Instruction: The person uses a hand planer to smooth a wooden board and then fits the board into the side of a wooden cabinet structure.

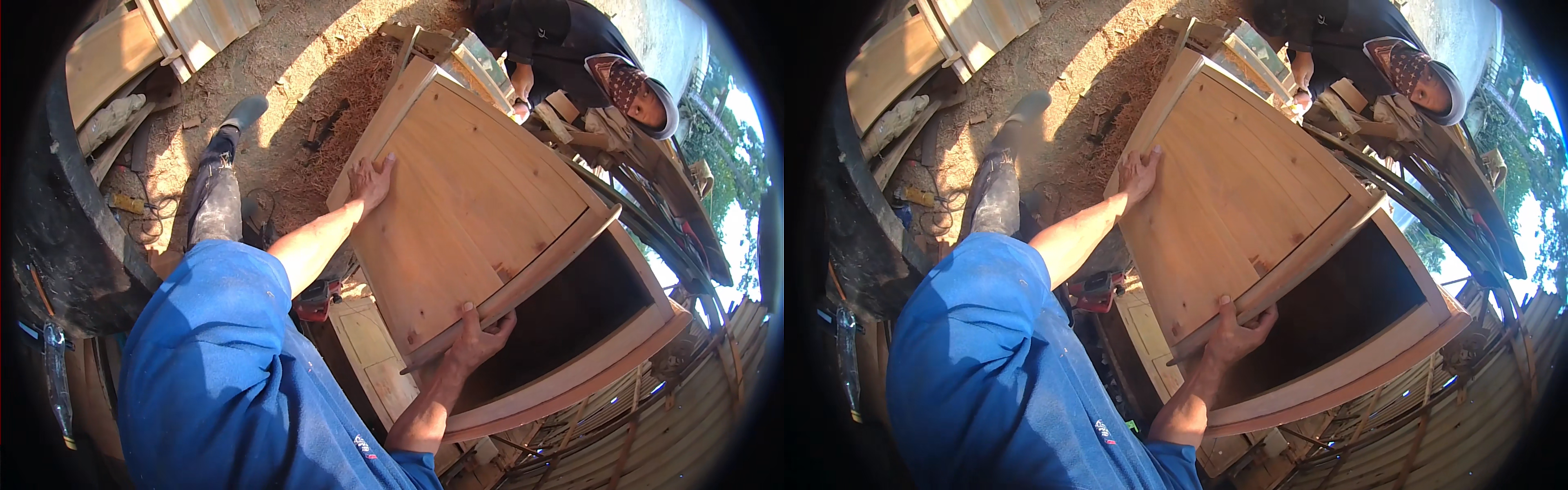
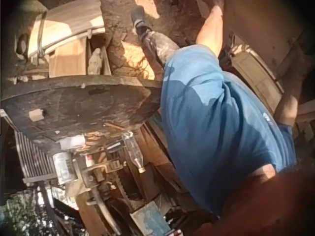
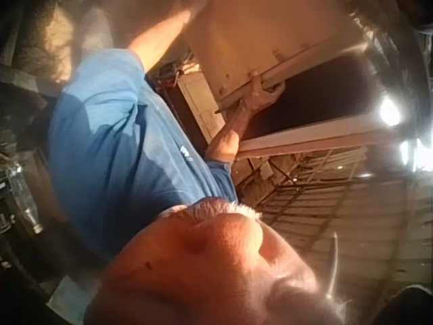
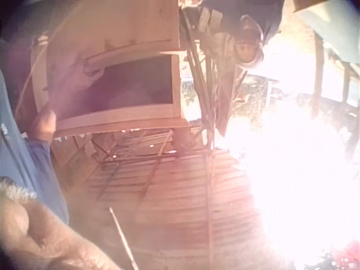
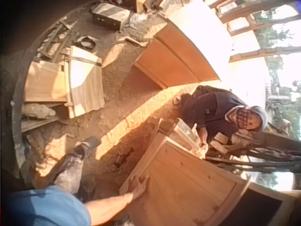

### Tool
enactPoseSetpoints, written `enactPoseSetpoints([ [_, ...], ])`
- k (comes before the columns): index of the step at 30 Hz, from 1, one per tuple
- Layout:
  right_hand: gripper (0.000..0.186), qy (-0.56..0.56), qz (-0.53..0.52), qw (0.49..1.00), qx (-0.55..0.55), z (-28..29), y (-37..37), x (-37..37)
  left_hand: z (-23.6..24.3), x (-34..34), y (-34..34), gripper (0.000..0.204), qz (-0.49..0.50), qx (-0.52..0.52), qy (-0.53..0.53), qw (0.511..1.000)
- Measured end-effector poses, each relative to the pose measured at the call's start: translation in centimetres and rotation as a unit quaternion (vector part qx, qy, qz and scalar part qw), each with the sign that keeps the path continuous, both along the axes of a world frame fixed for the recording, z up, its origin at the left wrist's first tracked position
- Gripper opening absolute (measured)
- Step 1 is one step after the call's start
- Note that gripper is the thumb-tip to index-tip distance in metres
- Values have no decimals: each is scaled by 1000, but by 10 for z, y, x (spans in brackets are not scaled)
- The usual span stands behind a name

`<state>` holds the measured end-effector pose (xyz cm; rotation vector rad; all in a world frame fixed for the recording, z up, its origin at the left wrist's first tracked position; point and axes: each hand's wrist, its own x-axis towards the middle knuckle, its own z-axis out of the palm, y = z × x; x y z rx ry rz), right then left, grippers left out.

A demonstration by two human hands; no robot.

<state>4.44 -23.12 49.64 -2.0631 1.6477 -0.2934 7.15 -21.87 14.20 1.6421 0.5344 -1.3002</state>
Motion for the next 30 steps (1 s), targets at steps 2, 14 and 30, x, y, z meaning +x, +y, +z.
enactPoseSetpoints([
  [2, 60, 8, 0, 1000, -9, 0, -2, -1, 2, 7, 6, 92, -2, -31, 16, 999],
  [14, 55, 36, 21, 996, -74, -7, 1, 9, 1, 17, 7, 108, -31, -80, 14, 996],
  [30, 63, 21, -7, 998, -50, -4, 9, 13, 5, 13, 10, 110, -9, -66, 22, 998],
])
